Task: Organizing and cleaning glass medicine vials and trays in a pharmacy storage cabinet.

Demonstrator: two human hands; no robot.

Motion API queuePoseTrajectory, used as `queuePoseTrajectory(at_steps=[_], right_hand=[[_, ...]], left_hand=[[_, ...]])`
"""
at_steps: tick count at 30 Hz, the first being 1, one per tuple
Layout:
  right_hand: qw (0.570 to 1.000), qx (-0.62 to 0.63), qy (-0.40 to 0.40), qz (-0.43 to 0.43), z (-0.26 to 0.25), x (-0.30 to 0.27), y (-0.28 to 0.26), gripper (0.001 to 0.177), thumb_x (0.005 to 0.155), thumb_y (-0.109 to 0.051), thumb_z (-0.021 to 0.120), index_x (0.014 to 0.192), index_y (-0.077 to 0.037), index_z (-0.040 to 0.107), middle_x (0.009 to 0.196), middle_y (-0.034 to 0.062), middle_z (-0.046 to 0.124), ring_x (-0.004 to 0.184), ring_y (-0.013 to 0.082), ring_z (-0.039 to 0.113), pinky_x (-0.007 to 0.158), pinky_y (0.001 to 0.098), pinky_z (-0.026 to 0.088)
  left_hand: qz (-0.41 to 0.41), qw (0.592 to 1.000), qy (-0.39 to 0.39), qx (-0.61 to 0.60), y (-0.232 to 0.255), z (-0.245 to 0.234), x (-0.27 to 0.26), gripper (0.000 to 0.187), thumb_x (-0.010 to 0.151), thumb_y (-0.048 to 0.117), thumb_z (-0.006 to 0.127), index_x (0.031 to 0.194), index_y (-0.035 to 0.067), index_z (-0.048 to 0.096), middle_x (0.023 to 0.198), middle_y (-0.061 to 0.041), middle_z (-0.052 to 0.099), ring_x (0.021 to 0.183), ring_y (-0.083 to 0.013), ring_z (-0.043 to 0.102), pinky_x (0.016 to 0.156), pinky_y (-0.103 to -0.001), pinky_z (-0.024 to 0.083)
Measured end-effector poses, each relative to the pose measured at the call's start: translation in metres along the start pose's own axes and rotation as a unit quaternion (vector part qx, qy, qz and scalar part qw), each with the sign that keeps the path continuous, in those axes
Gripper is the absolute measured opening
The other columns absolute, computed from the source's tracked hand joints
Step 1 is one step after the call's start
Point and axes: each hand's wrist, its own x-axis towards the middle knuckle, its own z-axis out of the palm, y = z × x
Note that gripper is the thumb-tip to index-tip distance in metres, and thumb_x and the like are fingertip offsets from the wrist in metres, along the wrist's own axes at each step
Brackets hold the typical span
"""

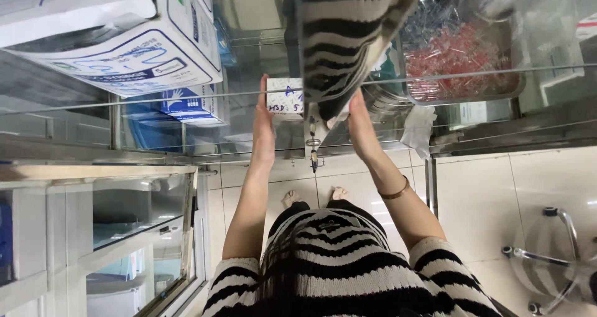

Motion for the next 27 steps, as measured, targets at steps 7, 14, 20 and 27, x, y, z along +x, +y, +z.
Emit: queuePoseTrajectory(at_steps=[7, 14, 20, 27], right_hand=[[0.996, -0.035, 0.040, 0.075, -0.049, -0.010, 0.024, 0.060, 0.105, -0.013, 0.058, 0.158, -0.001, 0.033, 0.156, 0.0060, 0.049, 0.142, 0.0170, 0.048, 0.119, 0.0318, 0.039], [0.878, -0.464, -0.113, 0.018, -0.081, 0.025, 0.014, 0.037, 0.083, -0.008, 0.089, 0.114, -0.005, 0.069, 0.105, 0.0092, 0.073, 0.096, 0.0171, 0.070, 0.089, 0.0281, 0.056], [0.881, -0.429, -0.082, -0.181, -0.033, 0.073, -0.031, 0.081, 0.074, -0.011, 0.092, 0.141, 0.002, 0.049, 0.130, 0.0182, 0.058, 0.120, 0.0279, 0.059, 0.102, 0.0390, 0.052], [0.956, -0.272, -0.107, -0.025, -0.008, 0.129, 0.005, 0.085, 0.081, -0.020, 0.091, 0.147, -0.005, 0.039, 0.150, 0.0129, 0.048, 0.147, 0.0311, 0.051, 0.101, 0.0472, 0.058]], left_hand=[[0.003, 0.999, 0.021, -0.025, -0.002, -0.016, -0.006, 0.097, 0.102, 0.077, 0.032, 0.168, 0.008, 0.012, 0.178, -0.010, 0.011, 0.165, -0.0255, 0.013, 0.134, -0.042, 0.010], [0.034, 0.998, 0.058, -0.002, -0.006, -0.028, -0.013, 0.085, 0.107, 0.065, 0.039, 0.166, 0.007, 0.021, 0.175, -0.011, 0.021, 0.163, -0.0272, 0.021, 0.131, -0.044, 0.019], [0.038, 0.994, 0.103, 0.009, -0.009, -0.045, -0.020, 0.074, 0.110, 0.055, 0.044, 0.164, 0.009, 0.026, 0.172, -0.010, 0.027, 0.159, -0.0270, 0.028, 0.130, -0.045, 0.026], [0.033, 0.993, 0.111, -0.011, -0.018, -0.049, -0.017, 0.062, 0.111, 0.035, 0.050, 0.163, 0.008, 0.028, 0.170, -0.011, 0.030, 0.157, -0.0278, 0.030, 0.128, -0.044, 0.026]])
